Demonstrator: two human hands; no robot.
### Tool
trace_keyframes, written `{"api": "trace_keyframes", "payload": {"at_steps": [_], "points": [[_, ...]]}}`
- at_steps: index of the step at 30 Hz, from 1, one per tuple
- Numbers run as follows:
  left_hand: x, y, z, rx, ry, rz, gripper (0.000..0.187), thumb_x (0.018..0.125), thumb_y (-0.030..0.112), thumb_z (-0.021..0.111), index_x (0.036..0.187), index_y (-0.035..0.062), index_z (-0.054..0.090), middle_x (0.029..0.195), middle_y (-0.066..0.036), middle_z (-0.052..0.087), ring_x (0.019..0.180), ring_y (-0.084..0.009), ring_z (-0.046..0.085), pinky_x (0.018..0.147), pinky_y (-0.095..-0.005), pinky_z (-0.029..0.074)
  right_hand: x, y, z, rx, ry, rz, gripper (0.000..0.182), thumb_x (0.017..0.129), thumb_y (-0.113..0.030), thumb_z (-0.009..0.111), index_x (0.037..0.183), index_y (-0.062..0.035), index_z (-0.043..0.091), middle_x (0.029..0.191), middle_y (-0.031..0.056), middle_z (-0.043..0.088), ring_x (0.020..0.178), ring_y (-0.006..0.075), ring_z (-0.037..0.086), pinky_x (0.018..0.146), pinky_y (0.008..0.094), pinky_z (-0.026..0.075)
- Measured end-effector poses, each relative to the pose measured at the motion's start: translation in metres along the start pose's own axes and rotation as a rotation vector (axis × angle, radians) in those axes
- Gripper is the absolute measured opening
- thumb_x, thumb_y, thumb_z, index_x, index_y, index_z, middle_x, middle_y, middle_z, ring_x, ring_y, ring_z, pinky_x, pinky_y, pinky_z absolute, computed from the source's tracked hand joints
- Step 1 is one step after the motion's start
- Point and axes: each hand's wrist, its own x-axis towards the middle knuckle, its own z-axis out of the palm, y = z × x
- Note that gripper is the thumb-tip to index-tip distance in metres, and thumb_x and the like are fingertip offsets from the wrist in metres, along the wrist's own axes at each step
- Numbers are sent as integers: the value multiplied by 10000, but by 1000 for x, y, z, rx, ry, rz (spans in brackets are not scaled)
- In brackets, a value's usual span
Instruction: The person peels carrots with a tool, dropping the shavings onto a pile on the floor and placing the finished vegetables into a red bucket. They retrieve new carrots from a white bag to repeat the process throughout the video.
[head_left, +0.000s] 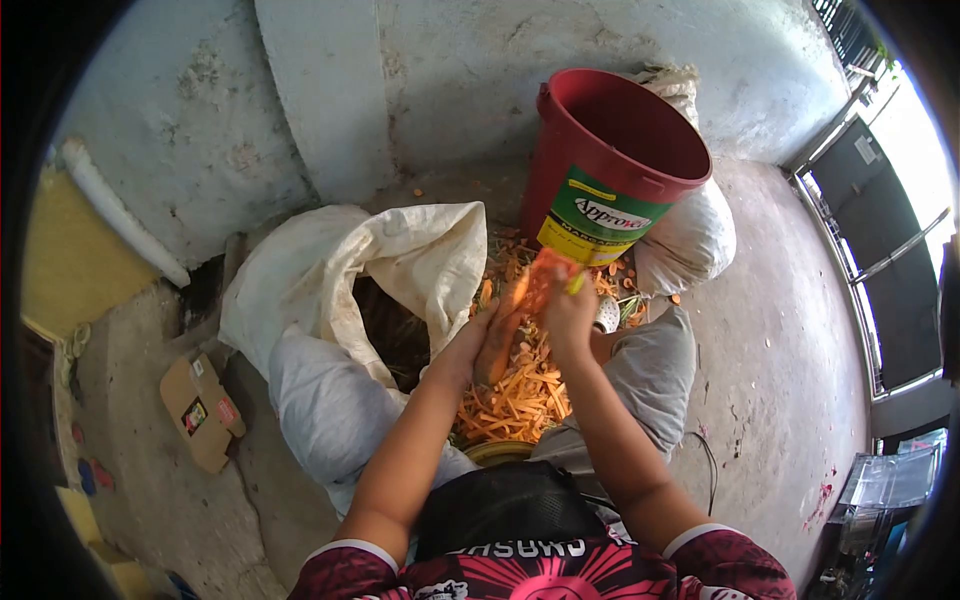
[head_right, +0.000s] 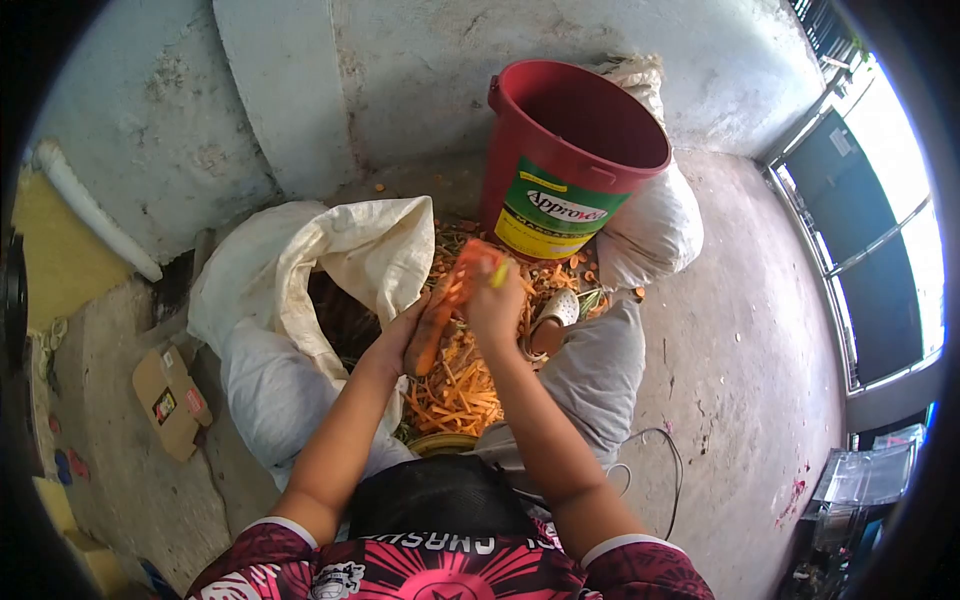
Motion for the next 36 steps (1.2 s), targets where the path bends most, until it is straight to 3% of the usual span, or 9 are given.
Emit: {"api": "trace_keyframes", "payload": {"at_steps": [3, 5, 11, 18, 21, 24, 28, 29, 36], "points": [[-15, 6, 9, 59, -103, -104, 458, 869, 448, 314, 981, 42, 494, 664, -64, 539, 526, -132, 527, 442, -242, 450, 40, -3, -25, 220, 167, 140, 189, 852, -166, 442, 825, 10, 508, 719, 83, 558, 605, 126, 493, 564, 282, 402], [-21, 7, 13, 93, -206, -70, 481, 874, 458, 279, 1001, 38, 476, 635, -56, 510, 512, -125, 511, 430, -242, 444, 59, 5, -37, 237, 253, 20, 191, 855, -162, 439, 846, 13, 514, 726, 76, 561, 626, 117, 504, 579, 268, 400], [-29, 3, 20, 105, -386, -48, 515, 875, 472, 248, 1050, 26, 438, 633, -56, 492, 507, -118, 504, 419, -246, 441, 36, -23, -22, -93, 241, -266, 214, 850, -179, 448, 850, 28, 502, 723, 142, 554, 626, 229, 519, 596, 317, 395], [-37, 6, 19, 194, -348, -92, 500, 878, 459, 255, 1046, 21, 430, 631, -55, 491, 491, -112, 500, 416, -236, 434, 65, -8, -34, -205, 352, -213, 197, 829, -168, 471, 852, 24, 508, 722, 176, 561, 681, 320, 533, 613, 370, 398], [-46, 7, 18, 227, -467, -62, 480, 874, 458, 283, 1019, 25, 432, 643, -53, 494, 515, -119, 511, 438, -242, 441, 113, 45, -66, 5, 471, -51, 182, 825, -161, 479, 878, 5, 530, 749, 148, 584, 669, 283, 558, 609, 346, 424], [-34, 5, 4, 97, -354, -62, 455, 866, 450, 322, 1005, 30, 429, 656, -62, 496, 544, -130, 516, 456, -257, 442, 116, 43, -81, -276, 490, -77, 180, 829, -167, 476, 898, -15, 545, 779, 111, 599, 644, 201, 578, 596, 316, 448], [-32, 9, 28, 15, 63, 45, 381, 865, 409, 374, 920, 44, 468, 674, -64, 513, 558, -167, 521, 513, -270, 456, 57, -15, -48, 282, 155, -44, 175, 856, -170, 446, 896, -28, 541, 732, 67, 573, 599, 124, 548, 513, 270, 429], [-22, 5, 18, -4, 37, 43, 381, 859, 413, 384, 952, 51, 459, 698, -73, 517, 568, -174, 526, 513, -275, 459, 52, 3, -41, 33, 132, -149, 154, 854, -159, 451, 870, -29, 533, 695, 55, 552, 576, 118, 517, 504, 252, 405], [7, -6, -12, -82, -95, 61, 245, 866, 251, 396, 992, 71, 502, 799, -65, 577, 663, -138, 580, 562, -267, 495, -35, -47, -3, -78, -260, -95, 171, 841, -166, 470, 864, 0, 503, 648, 115, 554, 558, 185, 529, 508, 311, 407]]}}
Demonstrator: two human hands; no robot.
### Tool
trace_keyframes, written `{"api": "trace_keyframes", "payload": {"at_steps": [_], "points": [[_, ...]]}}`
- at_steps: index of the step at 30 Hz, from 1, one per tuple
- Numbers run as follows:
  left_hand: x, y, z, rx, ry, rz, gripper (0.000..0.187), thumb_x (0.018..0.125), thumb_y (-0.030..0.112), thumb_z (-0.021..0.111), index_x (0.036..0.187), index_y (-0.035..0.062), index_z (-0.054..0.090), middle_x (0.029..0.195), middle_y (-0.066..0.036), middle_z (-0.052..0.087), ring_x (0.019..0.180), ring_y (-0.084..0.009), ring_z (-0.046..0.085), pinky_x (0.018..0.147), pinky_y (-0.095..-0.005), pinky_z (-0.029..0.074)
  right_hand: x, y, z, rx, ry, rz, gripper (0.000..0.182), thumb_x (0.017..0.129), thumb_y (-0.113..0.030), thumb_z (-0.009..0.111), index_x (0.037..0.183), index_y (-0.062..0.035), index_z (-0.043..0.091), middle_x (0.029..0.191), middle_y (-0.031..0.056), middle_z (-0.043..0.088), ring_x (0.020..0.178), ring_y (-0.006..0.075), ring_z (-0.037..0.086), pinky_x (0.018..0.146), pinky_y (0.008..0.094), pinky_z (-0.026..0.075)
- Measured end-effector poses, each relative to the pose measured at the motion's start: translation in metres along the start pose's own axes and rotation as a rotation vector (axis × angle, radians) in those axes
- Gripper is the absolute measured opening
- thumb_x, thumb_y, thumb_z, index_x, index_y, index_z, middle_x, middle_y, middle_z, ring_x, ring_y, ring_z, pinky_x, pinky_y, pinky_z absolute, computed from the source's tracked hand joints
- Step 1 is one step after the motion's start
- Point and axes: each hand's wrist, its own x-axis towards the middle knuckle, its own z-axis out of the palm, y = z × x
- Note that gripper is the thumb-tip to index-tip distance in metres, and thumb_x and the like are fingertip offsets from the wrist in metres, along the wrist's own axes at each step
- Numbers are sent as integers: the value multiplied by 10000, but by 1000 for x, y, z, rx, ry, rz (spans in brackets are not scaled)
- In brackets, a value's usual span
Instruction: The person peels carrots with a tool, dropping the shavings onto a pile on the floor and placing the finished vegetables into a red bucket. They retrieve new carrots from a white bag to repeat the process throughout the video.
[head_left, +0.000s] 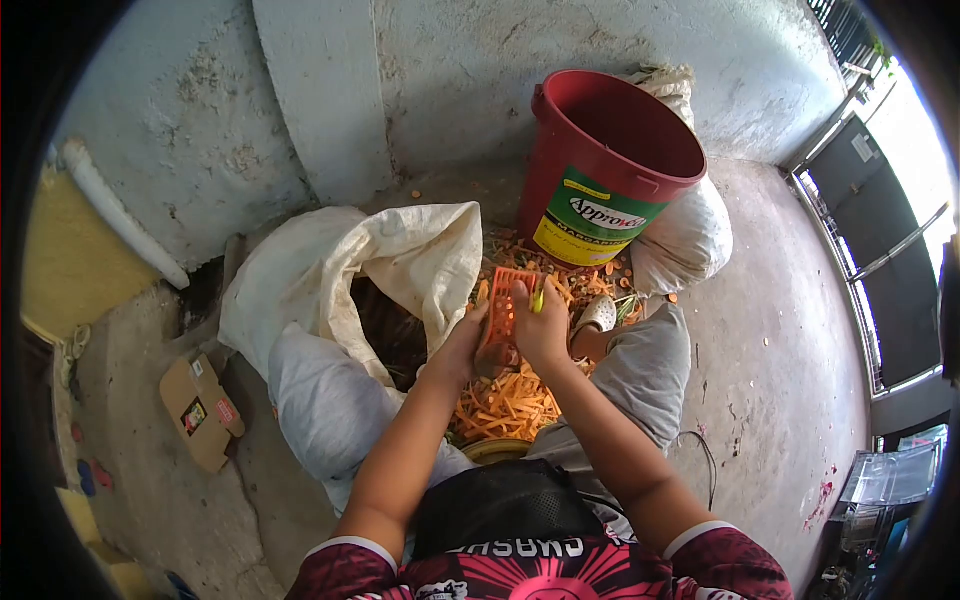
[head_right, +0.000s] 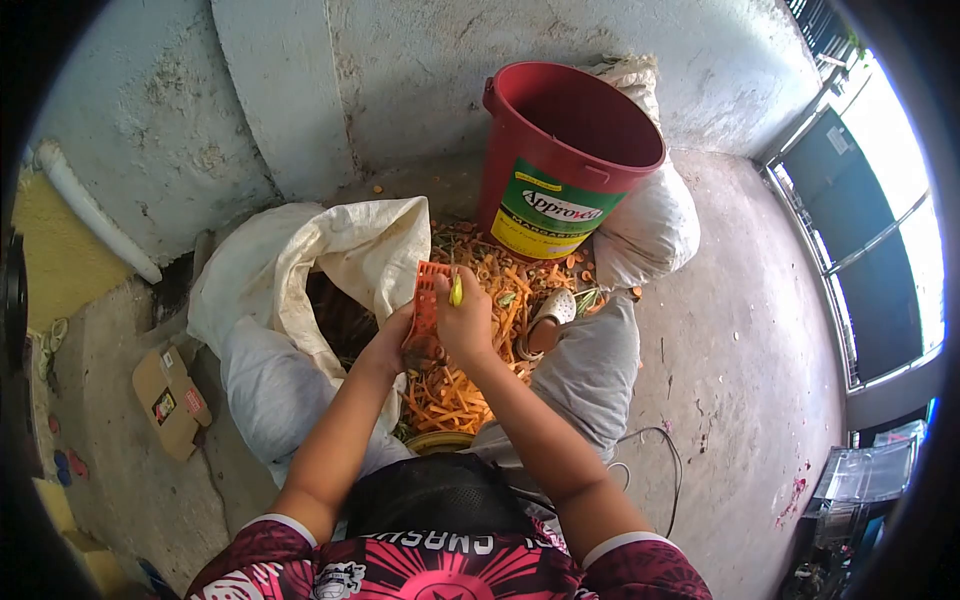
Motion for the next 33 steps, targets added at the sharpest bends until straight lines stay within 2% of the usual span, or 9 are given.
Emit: {"api": "trace_keyframes", "payload": {"at_steps": [5, 11, 17, 19, 21, 24, 28, 30, 33], "points": [[-7, 0, 6, -66, -143, 15, 209, 855, 185, 412, 963, 38, 513, 833, -57, 586, 698, -131, 593, 592, -269, 508, -7, 3, 7, -102, 16, -15, 152, 791, -114, 517, 896, -6, 495, 672, 181, 562, 620, 321, 560, 538, 357, 419], [-18, 9, 25, 23, -100, -49, 261, 868, 241, 399, 965, 27, 514, 853, -80, 587, 674, -151, 586, 564, -260, 495, -1, 5, 10, -332, 102, -29, 241, 687, -48, 560, 919, -45, 499, 727, 200, 570, 692, 345, 565, 583, 402, 428], [-44, 9, 35, 417, -60, -138, 402, 880, 365, 355, 1009, 12, 495, 840, -87, 577, 666, -142, 573, 541, -267, 491, 96, 59, -36, -359, 550, 75, 185, 733, -117, 509, 891, -21, 493, 728, 206, 574, 699, 365, 562, 582, 422, 423], [-48, 10, 45, 399, -57, -106, 446, 870, 413, 351, 1019, 15, 491, 831, -85, 569, 669, -143, 570, 532, -262, 489, 138, 125, -62, -271, 585, 71, 188, 785, -170, 468, 891, -18, 505, 782, 198, 578, 743, 364, 555, 613, 413, 416], [-48, 12, 47, 354, 6, -66, 444, 863, 421, 367, 1017, 24, 492, 825, -80, 565, 666, -146, 569, 531, -259, 488, 128, 93, -72, -341, 634, 60, 194, 804, -191, 472, 873, -14, 509, 781, 193, 576, 756, 351, 554, 616, 396, 412], [-34, 15, 39, 236, 137, -39, 404, 856, 407, 398, 1000, 44, 498, 805, -64, 562, 658, -153, 571, 544, -269, 489, 121, 99, -64, -173, 553, -114, 226, 825, -223, 466, 848, -1, 500, 731, 169, 563, 683, 312, 548, 595, 374, 405], [-12, 9, 15, 72, 85, -19, 352, 845, 387, 423, 914, 58, 529, 755, -51, 569, 621, -151, 575, 503, -271, 481, 53, 36, -19, 15, 234, 30, 161, 845, -168, 467, 816, -12, 490, 688, 85, 529, 606, 161, 485, 556, 295, 391], [-13, 8, 15, 13, 14, -15, 318, 843, 362, 435, 903, 66, 536, 742, -49, 579, 597, -150, 578, 477, -266, 478, 26, 31, 5, 92, 165, -132, 182, 844, -183, 474, 825, -2, 481, 708, 115, 531, 599, 164, 481, 554, 300, 396], [-26, 13, 29, 63, 15, -12, 279, 848, 328, 422, 915, 84, 537, 719, -43, 584, 557, -152, 568, 444, -266, 461, 2, -2, 12, -63, 86, 2, 203, 844, -193, 473, 853, 10, 484, 675, 148, 538, 588, 212, 525, 538, 324, 398]]}}
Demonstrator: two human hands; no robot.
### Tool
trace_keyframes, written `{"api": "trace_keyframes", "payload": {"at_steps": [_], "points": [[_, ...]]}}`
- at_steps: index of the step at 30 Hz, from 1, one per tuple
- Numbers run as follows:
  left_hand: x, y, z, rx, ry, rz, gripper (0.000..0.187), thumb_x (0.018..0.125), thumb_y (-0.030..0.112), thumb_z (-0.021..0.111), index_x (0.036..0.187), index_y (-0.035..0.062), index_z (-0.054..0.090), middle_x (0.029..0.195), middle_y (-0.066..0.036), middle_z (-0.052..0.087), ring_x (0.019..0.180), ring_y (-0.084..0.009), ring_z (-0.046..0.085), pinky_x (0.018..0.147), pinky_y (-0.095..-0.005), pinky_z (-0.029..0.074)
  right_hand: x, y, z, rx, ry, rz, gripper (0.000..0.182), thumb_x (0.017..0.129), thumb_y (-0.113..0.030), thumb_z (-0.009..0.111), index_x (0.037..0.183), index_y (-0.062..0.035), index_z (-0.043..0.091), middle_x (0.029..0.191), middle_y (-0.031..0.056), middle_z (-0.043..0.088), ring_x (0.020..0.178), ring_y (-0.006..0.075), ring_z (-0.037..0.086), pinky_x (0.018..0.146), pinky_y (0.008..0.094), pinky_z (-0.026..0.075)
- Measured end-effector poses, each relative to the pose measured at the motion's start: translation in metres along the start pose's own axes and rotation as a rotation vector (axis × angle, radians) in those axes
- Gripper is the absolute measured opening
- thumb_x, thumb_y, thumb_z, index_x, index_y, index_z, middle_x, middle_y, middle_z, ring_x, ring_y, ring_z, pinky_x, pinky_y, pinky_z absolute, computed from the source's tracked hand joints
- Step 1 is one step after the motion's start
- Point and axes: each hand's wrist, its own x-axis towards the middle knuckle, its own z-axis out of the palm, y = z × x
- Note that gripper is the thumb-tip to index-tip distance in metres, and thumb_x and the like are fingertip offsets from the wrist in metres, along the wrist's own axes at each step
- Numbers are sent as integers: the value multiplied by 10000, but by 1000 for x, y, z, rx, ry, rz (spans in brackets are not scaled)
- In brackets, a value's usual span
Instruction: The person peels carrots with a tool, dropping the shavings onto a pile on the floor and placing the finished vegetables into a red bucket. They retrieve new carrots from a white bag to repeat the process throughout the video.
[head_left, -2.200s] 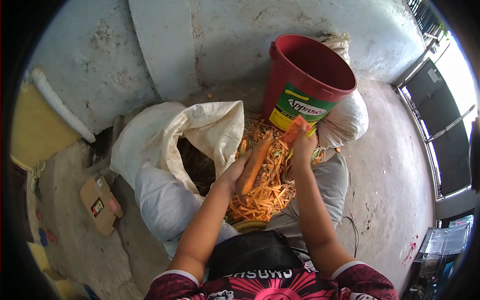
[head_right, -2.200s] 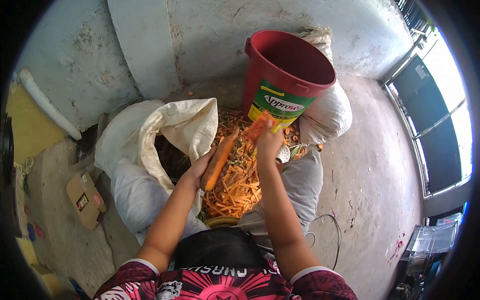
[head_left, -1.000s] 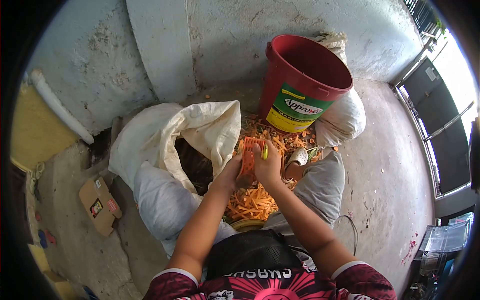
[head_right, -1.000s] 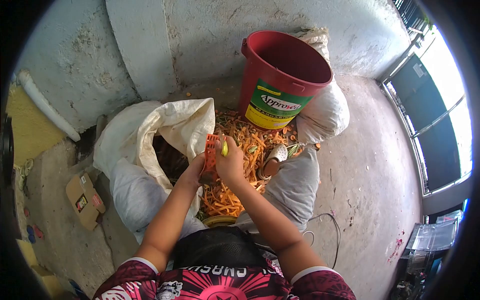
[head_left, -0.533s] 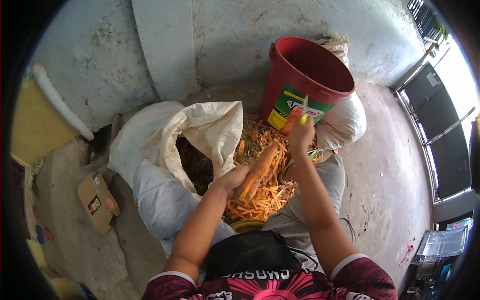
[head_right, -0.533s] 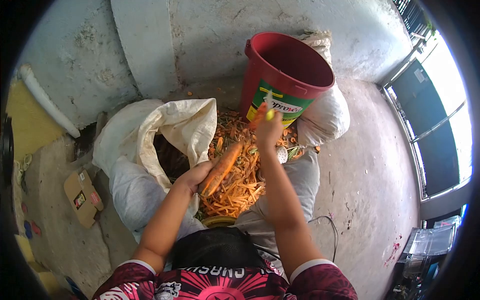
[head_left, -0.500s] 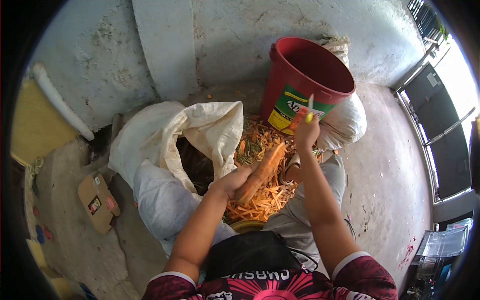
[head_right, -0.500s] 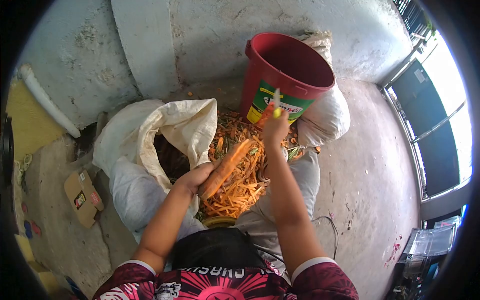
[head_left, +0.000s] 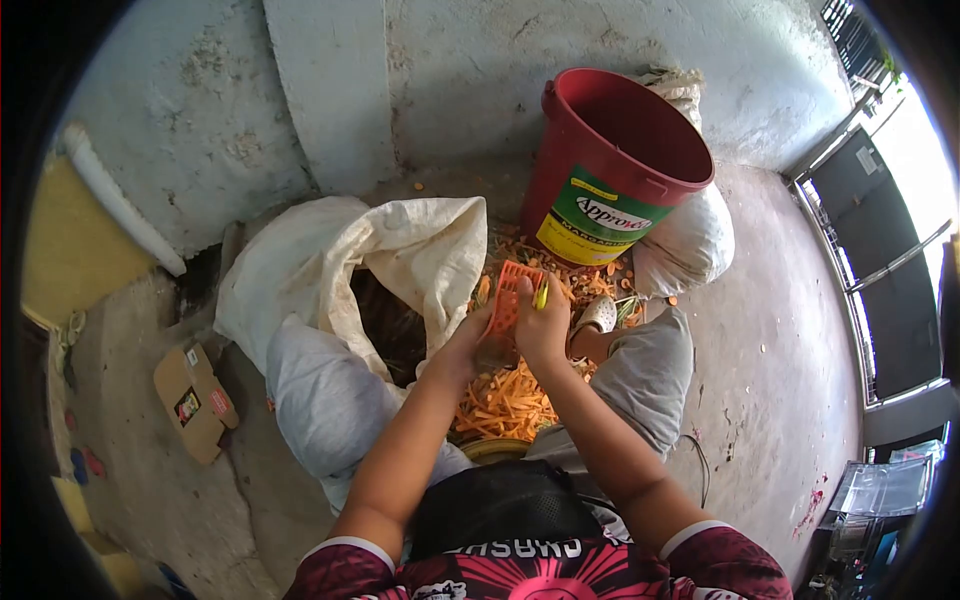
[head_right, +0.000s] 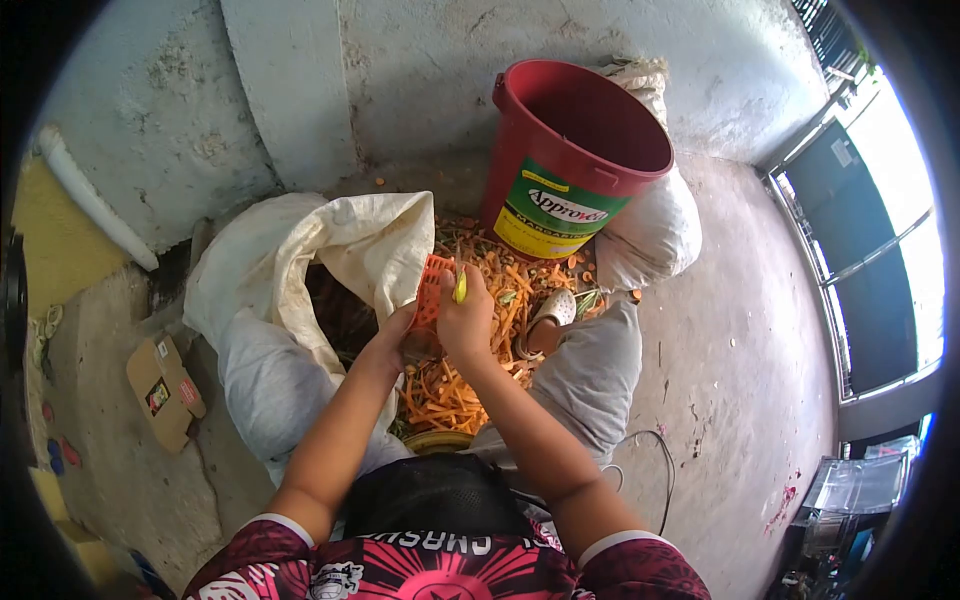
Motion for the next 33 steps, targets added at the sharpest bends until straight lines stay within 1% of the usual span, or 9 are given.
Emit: {"api": "trace_keyframes", "payload": {"at_steps": [2, 5, 8, 11, 18, 23, 29, 32, 33], "points": [[-4, 2, 9, 66, 144, 1, 282, 861, 327, 380, 925, 97, 529, 678, -33, 567, 513, -152, 538, 422, -274, 431, -3, -1, 2, -36, 41, -38, 207, 844, -198, 474, 865, 8, 483, 662, 155, 538, 583, 243, 531, 539, 329, 401], [3, -2, -9, -83, -88, 18, 211, 848, 245, 435, 946, 93, 542, 770, -44, 610, 597, -156, 601, 455, -272, 486, -5, 1, 1, -70, 40, -43, 210, 844, -202, 476, 892, 2, 486, 673, 168, 544, 589, 276, 541, 542, 333, 407], [-10, -1, 8, -12, 66, 30, 196, 850, 221, 432, 949, 89, 537, 771, -38, 610, 590, -148, 599, 457, -265, 487, -8, -5, -1, -96, 64, -47, 211, 847, -202, 472, 922, -5, 491, 690, 173, 551, 603, 289, 549, 551, 334, 414], [2, -4, -3, -41, -125, 19, 208, 856, 232, 426, 963, 90, 534, 789, -39, 609, 606, -145, 600, 461, -264, 487, -10, -8, -4, -79, 57, -8, 277, 833, -223, 489, 927, 37, 488, 745, 199, 553, 681, 302, 549, 606, 354, 410], [5, -8, -3, 92, -72, -29, 324, 866, 326, 407, 981, 46, 522, 828, -58, 597, 662, -132, 592, 517, -279, 494, -2, 14, -4, -179, 120, -38, 201, 733, -75, 550, 923, -21, 517, 737, 191, 569, 674, 343, 562, 578, 378, 424], [11, -23, -16, 252, -102, -96, 422, 878, 401, 335, 1015, 33, 492, 893, -78, 569, 743, -135, 573, 614, -278, 489, 56, 31, -21, -247, 304, 5, 215, 793, -202, 526, 840, 6, 495, 688, 211, 552, 675, 379, 538, 574, 405, 407], [-3, -23, 5, 313, -198, -152, 442, 886, 407, 305, 1021, 22, 474, 877, -82, 557, 696, -147, 552, 582, -259, 464, 127, 73, -35, -286, 440, 63, 233, 820, -217, 478, 866, 10, 500, 722, 201, 561, 694, 355, 544, 604, 403, 398], [-7, -12, 4, 298, -71, -145, 448, 878, 420, 319, 1013, 19, 465, 848, -77, 547, 667, -155, 549, 561, -266, 461, 137, 80, -42, -224, 370, 46, 249, 821, -222, 472, 889, 16, 498, 746, 192, 566, 705, 347, 541, 612, 390, 401], [8, -18, -16, 171, -235, -135, 456, 856, 450, 361, 993, 27, 462, 802, -73, 535, 637, -162, 550, 533, -271, 460, 131, 75, -40, -152, 323, 16, 252, 826, -210, 469, 908, 27, 491, 774, 192, 564, 706, 347, 536, 618, 373, 404]]}}
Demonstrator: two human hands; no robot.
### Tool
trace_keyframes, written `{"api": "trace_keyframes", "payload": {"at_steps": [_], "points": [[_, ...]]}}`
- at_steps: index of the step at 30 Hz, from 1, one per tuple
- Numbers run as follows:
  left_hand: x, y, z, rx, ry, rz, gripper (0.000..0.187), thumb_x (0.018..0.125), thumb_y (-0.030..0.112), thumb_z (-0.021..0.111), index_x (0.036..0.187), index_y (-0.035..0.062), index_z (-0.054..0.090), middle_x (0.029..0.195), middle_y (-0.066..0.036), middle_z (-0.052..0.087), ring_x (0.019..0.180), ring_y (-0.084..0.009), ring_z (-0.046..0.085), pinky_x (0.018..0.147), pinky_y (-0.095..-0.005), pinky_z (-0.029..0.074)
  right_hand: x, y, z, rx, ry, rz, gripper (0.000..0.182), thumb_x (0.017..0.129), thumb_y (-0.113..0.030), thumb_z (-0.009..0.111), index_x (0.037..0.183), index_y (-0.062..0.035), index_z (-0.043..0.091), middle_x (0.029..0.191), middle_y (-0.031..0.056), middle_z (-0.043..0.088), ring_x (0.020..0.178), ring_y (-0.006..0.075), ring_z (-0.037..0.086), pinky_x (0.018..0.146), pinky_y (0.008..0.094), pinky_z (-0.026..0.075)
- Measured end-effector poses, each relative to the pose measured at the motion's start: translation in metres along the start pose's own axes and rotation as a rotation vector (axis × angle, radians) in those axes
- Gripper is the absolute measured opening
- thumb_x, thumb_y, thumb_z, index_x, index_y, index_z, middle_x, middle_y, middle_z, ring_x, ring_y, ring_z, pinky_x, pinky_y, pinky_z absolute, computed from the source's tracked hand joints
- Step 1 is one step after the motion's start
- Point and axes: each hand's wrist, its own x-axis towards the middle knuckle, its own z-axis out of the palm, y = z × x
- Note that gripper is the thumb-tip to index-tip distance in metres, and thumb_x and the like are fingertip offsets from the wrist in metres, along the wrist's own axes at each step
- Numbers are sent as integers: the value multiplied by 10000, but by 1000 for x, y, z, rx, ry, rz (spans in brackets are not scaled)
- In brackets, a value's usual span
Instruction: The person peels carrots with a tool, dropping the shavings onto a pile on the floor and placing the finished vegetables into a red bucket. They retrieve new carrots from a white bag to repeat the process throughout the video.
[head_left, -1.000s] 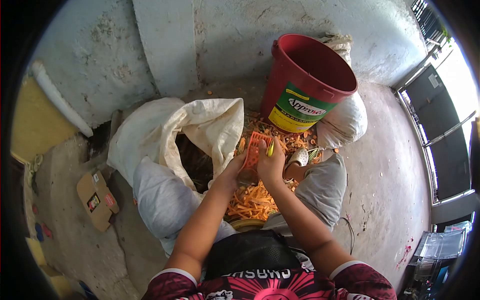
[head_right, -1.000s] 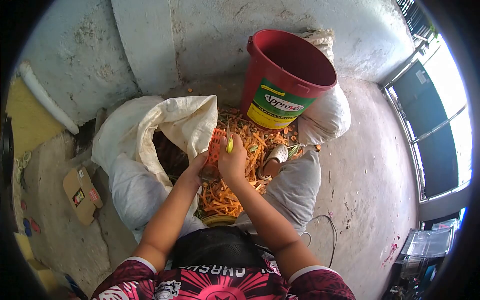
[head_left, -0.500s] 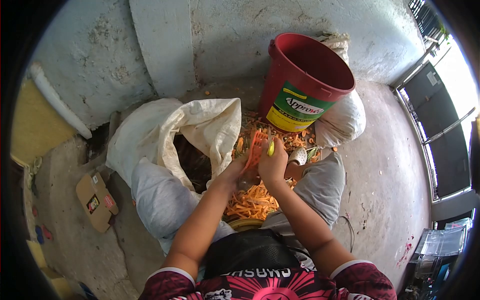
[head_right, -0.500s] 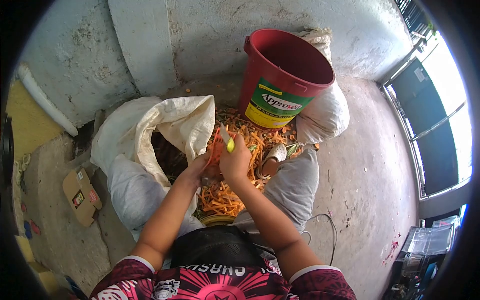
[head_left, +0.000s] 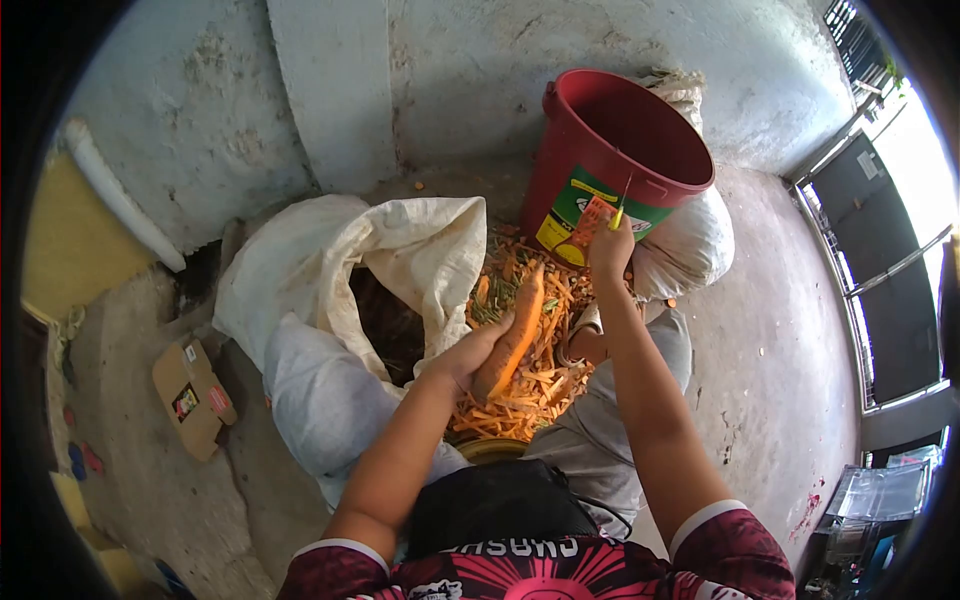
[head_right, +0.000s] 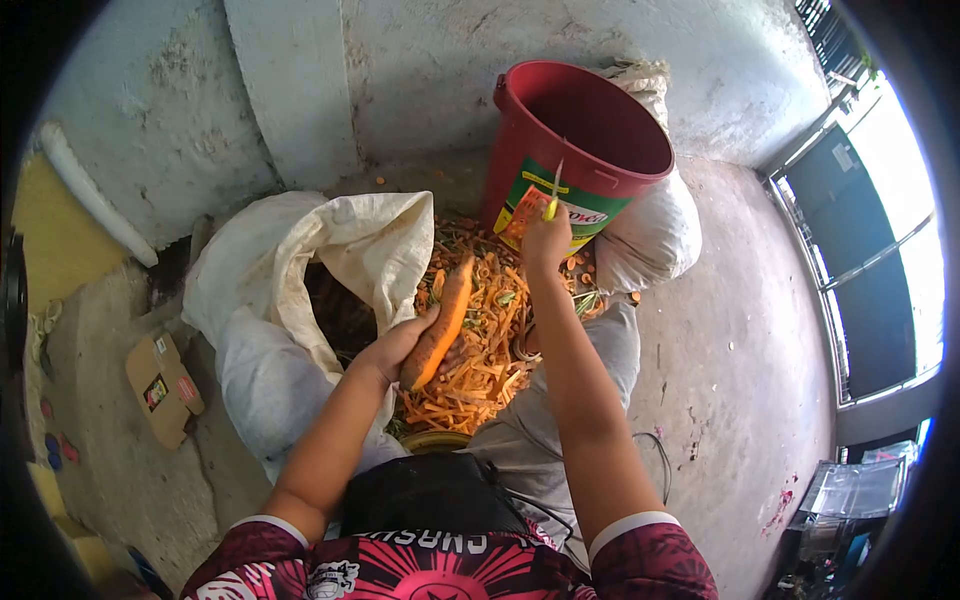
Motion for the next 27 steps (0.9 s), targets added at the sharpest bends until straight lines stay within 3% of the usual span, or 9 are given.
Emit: {"api": "trace_keyframes", "payload": {"at_steps": [3, 7, 10, 13, 17, 18, 22, 25, 27], "points": [[3, 11, 5, -47, 247, 46, 456, 836, 467, 400, 979, 38, 461, 778, -79, 530, 637, -171, 554, 529, -289, 467, -29, -10, 3, 135, -67, -112, 246, 833, -203, 463, 909, 30, 486, 780, 182, 554, 687, 317, 532, 622, 350, 404], [10, 9, -10, -250, 114, 152, 409, 836, 443, 412, 990, 71, 483, 830, -82, 557, 668, -172, 568, 561, -286, 489, -88, -58, -14, 264, -73, -114, 200, 844, -185, 459, 861, 12, 487, 739, 122, 538, 651, 191, 508, 608, 310, 401], [6, 13, 3, -238, 285, 137, 350, 854, 392, 404, 993, 89, 511, 864, -73, 577, 677, -152, 579, 567, -262, 492, -112, -54, -11, 352, -239, 53, 183, 847, -170, 458, 843, 4, 516, 699, 60, 541, 628, 123, 481, 579, 270, 393], [4, 10, 2, -259, 187, 252, 277, 867, 304, 410, 993, 87, 528, 854, -58, 589, 681, -127, 588, 556, -245, 492, -136, -78, -19, 288, -339, 42, 192, 848, -177, 457, 833, 7, 509, 697, 76, 545, 624, 149, 496, 580, 285, 397], [-6, 17, 18, -160, 234, 215, 280, 849, 317, 415, 962, 87, 529, 747, -34, 571, 585, -143, 549, 461, -260, 438, -148, -79, -18, 99, -310, 3, 214, 841, -196, 470, 852, 15, 508, 704, 147, 551, 630, 253, 527, 588, 330, 407], [-9, 18, 26, -197, 279, 210, 265, 844, 299, 425, 954, 83, 530, 743, -32, 573, 580, -140, 549, 461, -254, 437, -149, -80, -18, 110, -261, -64, 141, 816, -138, 492, 882, -14, 506, 687, 176, 557, 623, 322, 556, 548, 354, 416], [2, 8, 7, -193, 214, 181, 243, 844, 279, 434, 917, 71, 536, 725, -29, 566, 575, -131, 545, 476, -251, 444, -150, -69, -15, 74, -201, -131, 151, 779, -105, 518, 906, -22, 515, 712, 179, 564, 650, 328, 564, 571, 359, 430], [1, 12, -2, -224, -113, 65, 262, 878, 259, 394, 972, 40, 506, 825, -69, 583, 658, -134, 584, 533, -263, 488, -137, -58, -9, 75, -97, -106, 159, 788, -129, 505, 899, -15, 512, 711, 177, 561, 651, 321, 555, 575, 360, 423], [2, 3, 1, -88, 33, 21, 303, 888, 287, 364, 981, 30, 497, 825, -75, 578, 671, -144, 582, 556, -270, 489, -110, -48, -8, 76, 6, -69, 228, 841, -214, 474, 875, 9, 503, 685, 170, 550, 613, 302, 532, 567, 346, 405]]}}
